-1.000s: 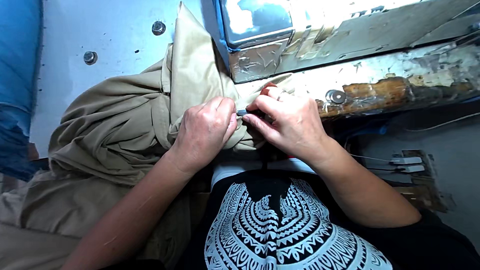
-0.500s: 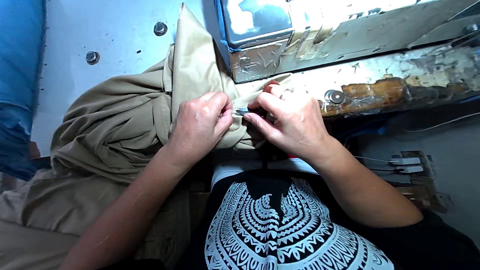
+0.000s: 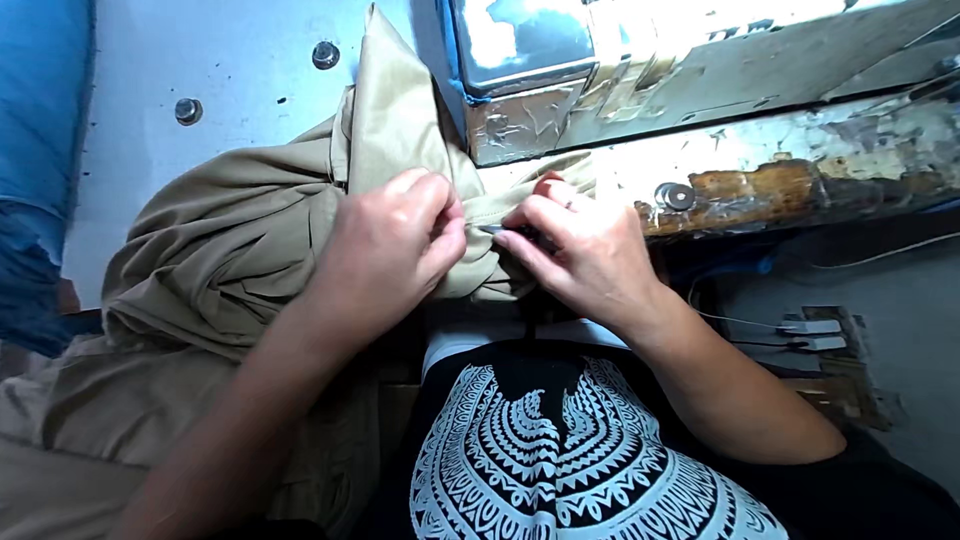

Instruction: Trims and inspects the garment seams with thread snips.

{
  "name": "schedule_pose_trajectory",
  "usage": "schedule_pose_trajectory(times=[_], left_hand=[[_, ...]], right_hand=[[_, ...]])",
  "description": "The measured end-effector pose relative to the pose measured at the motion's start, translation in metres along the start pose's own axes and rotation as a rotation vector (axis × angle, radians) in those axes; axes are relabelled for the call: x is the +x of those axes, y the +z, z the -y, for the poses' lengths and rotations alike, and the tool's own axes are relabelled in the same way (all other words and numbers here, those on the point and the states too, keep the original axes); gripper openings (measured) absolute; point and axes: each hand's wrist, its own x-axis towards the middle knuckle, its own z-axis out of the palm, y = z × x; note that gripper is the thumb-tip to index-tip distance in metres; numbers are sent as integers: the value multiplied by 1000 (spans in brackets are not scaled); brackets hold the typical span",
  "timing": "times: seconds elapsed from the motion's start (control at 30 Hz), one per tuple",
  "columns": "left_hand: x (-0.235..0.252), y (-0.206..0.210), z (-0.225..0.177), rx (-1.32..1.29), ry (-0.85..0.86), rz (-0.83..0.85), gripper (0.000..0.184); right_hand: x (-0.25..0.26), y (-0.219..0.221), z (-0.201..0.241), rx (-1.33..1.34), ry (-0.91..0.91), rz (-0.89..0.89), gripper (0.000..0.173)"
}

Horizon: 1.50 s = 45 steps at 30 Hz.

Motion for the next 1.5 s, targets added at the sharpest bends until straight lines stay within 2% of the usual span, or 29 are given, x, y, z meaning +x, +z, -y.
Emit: schedule_pose_trajectory(times=[0.1, 0.17, 0.23, 0.3, 0.37, 0.43, 0.53, 0.7, 0.83, 0.97, 1.23, 1.5], left_hand=[[-3, -42, -2, -170, 108, 156, 31], [-5, -42, 1, -55, 39, 98, 33], [-3, -25, 7, 99, -94, 41, 32], [1, -6, 14, 155, -194, 91, 35], [0, 5, 22, 124, -226, 137, 32], [1, 4, 26, 25, -231, 107, 19], [2, -1, 34, -194, -275, 51, 15], [4, -2, 35, -593, -396, -6, 6], [3, -6, 36, -613, -375, -28, 8], [2, -7, 38, -612, -353, -32, 6], [3, 0, 35, -609, -389, -32, 6], [4, 2, 34, -543, -409, -37, 4]], right_hand=[[-7, -13, -10, 12, 125, -59, 37], [-4, -16, -18, -27, 203, -89, 48], [0, -17, -25, -34, 248, -67, 43], [1, -13, -33, -17, 287, 0, 38], [-1, -12, -38, 22, 315, 42, 34], [-5, -12, -41, 76, 335, 11, 27], [-7, -13, -46, 271, 396, -100, 20], [-5, -26, -55, 903, 519, -135, 9], [-5, -23, -60, 1016, 523, -190, 8], [-4, -16, -63, 938, 489, -244, 7], [-3, -12, -60, 756, 488, -215, 3], [-3, -10, -60, 634, 509, -195, 7]])
